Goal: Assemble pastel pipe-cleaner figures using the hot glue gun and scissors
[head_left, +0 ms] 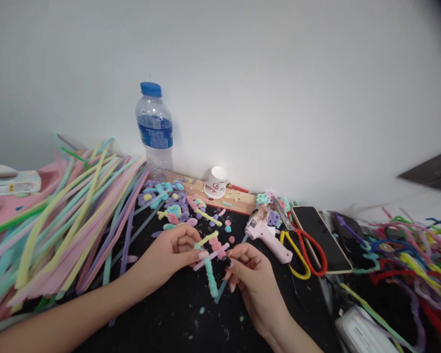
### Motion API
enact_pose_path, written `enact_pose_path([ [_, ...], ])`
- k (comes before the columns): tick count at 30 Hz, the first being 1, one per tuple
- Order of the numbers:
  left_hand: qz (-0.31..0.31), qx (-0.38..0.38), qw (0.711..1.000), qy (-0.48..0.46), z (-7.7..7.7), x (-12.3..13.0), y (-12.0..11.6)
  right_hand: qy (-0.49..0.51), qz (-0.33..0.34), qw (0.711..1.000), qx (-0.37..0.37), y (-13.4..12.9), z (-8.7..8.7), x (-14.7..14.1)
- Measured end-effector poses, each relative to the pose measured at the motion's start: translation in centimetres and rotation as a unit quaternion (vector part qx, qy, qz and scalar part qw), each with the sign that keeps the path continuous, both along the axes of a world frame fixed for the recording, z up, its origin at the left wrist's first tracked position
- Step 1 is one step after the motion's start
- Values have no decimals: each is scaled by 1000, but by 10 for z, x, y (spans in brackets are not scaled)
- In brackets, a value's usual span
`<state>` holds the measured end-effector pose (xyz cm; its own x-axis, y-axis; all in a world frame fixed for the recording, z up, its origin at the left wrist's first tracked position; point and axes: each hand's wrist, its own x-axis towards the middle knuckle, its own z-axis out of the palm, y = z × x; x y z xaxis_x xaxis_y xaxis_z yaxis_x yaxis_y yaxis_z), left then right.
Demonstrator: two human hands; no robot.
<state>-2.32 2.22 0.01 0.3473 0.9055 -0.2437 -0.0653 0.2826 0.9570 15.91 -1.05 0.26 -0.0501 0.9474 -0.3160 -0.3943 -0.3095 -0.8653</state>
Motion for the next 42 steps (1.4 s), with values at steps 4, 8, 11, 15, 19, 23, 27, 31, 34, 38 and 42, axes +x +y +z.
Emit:
enact_pose_path([
  [4, -3, -7, 1000, 2, 1, 0, 0, -1, 6, 1000, 5, 0, 0, 0],
  [8, -5, -9, 1000, -10, 1, 0, 0, -2, 7, 1000, 3, 0, 0, 0],
  [11, -10, -13, 1000, -20, 1, 0, -1, -7, 8, 1000, 7, 0, -1, 0],
  [15, -6, -10, 1000, -15, 2, 1, 0, -16, 13, 1000, 16, 0, -2, 0],
  [19, -3, -6, 1000, -6, 1, 0, 1, -44, 34, 998, 6, 0, -1, 1],
  [23, -5, -8, 1000, -26, 0, 0, 1, -78, 51, 995, 27, -1, -1, 2],
  [27, -18, -11, 999, -47, -1, 0, 0, -87, 60, 993, 44, -1, -4, 2],
  [31, -38, -16, 998, -50, 3, 0, -1, -93, 61, 993, 46, 0, -4, 2],
  [34, -59, -16, 997, -56, 7, 0, -1, -100, 67, 992, 50, 0, -3, 2],
  [38, -84, -12, 995, -44, 7, 0, -1, -108, 72, 990, 59, 1, -2, 2],
  [42, -98, 0, 995, -18, 4, 0, 1, -120, 79, 987, 67, 1, -4, 2],
])
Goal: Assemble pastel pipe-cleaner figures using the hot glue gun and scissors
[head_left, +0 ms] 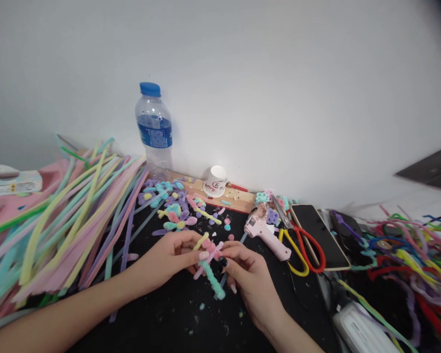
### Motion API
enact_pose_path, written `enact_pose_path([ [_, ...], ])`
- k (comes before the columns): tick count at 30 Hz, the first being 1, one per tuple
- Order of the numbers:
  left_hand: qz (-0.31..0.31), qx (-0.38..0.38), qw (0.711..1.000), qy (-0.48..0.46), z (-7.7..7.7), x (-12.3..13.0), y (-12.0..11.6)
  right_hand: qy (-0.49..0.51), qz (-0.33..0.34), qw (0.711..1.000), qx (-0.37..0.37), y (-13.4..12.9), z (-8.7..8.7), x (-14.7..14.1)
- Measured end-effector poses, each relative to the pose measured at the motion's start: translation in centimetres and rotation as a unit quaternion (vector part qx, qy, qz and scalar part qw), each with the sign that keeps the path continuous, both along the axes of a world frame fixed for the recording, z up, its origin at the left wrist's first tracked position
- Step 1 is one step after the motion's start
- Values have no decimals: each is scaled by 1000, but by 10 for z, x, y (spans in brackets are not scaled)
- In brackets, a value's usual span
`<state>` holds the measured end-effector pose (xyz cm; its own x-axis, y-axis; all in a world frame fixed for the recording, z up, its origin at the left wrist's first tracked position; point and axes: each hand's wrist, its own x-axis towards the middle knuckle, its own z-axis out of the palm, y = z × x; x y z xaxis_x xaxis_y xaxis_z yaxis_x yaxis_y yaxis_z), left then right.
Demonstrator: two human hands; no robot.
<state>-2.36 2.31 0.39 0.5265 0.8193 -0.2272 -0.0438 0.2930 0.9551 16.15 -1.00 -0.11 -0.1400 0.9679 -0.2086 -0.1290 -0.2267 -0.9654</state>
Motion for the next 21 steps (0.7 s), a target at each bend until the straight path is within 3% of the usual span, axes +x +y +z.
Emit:
enact_pose_path([
  [21, -25, 37, 999, 30, -3, -2, 0, -21, 5, 1000, 4, -2, 0, -1],
])
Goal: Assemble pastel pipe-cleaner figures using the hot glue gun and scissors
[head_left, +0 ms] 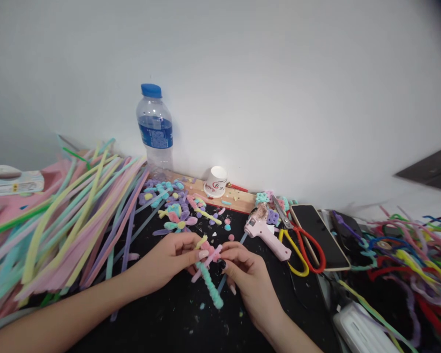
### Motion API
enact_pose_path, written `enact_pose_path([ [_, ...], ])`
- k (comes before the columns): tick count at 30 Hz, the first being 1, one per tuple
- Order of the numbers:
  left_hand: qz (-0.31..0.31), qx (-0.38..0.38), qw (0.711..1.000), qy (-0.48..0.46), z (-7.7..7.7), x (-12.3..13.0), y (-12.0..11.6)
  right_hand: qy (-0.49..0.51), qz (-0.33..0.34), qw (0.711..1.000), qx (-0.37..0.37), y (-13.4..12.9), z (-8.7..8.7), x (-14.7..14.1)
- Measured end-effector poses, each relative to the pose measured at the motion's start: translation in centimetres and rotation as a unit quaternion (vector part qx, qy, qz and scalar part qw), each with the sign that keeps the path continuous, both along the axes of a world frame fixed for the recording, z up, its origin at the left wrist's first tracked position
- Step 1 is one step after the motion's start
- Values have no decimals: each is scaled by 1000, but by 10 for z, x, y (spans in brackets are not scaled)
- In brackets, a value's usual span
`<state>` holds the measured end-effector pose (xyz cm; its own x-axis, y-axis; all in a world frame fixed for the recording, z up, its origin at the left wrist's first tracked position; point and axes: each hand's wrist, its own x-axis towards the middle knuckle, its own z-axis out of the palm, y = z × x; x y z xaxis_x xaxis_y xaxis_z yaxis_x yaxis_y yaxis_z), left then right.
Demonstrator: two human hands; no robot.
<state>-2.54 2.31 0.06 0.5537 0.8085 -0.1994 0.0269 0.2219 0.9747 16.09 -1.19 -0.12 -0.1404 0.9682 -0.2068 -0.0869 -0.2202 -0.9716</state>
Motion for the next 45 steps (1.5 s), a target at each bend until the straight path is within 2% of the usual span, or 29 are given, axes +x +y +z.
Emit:
enact_pose_path([
  [7, -2, 3, 1000, 7, -1, -1, 0, -15, 1, 1000, 3, 1, 1, 0],
  [16, -5, -42, 999, -12, -1, 1, -1, -10, 8, 1000, 13, -1, -2, 1],
  [25, -4, -19, 999, 50, 0, 2, -1, -42, 11, 999, 23, 0, 0, 2],
  [45, -32, 1, 996, 86, -4, -2, 0, -62, 26, 996, 50, 2, 3, 2],
])
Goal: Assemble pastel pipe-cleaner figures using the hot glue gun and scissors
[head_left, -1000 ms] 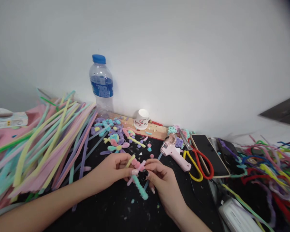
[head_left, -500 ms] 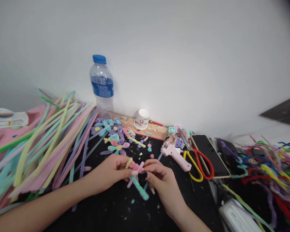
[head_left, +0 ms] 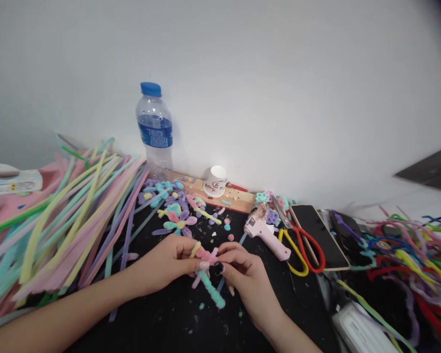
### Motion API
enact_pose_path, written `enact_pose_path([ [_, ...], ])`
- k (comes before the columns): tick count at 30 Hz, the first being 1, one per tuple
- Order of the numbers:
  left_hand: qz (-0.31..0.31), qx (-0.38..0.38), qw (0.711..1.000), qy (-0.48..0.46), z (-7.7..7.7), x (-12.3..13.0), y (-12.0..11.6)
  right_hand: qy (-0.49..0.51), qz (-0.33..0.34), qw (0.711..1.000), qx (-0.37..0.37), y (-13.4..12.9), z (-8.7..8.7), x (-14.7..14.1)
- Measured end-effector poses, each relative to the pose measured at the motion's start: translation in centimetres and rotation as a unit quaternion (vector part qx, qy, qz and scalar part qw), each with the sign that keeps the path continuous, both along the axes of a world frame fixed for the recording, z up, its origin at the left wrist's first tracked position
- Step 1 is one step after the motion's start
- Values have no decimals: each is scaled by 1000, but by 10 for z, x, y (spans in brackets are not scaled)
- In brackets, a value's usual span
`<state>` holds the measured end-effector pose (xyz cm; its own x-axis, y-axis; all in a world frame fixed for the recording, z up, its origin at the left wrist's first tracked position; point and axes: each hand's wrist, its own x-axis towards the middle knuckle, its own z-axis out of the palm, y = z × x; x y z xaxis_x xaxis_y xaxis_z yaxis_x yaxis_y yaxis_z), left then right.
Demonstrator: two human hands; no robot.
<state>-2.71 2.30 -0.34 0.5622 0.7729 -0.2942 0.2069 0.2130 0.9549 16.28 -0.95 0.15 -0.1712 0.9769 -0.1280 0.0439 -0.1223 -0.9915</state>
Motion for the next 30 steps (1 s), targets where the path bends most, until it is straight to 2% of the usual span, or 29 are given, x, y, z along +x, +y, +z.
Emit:
enact_pose_path([
  [30, -15, 4, 1000, 16, 3, -1, 0, 0, 29, 1000, -12, -1, 2, 0],
])
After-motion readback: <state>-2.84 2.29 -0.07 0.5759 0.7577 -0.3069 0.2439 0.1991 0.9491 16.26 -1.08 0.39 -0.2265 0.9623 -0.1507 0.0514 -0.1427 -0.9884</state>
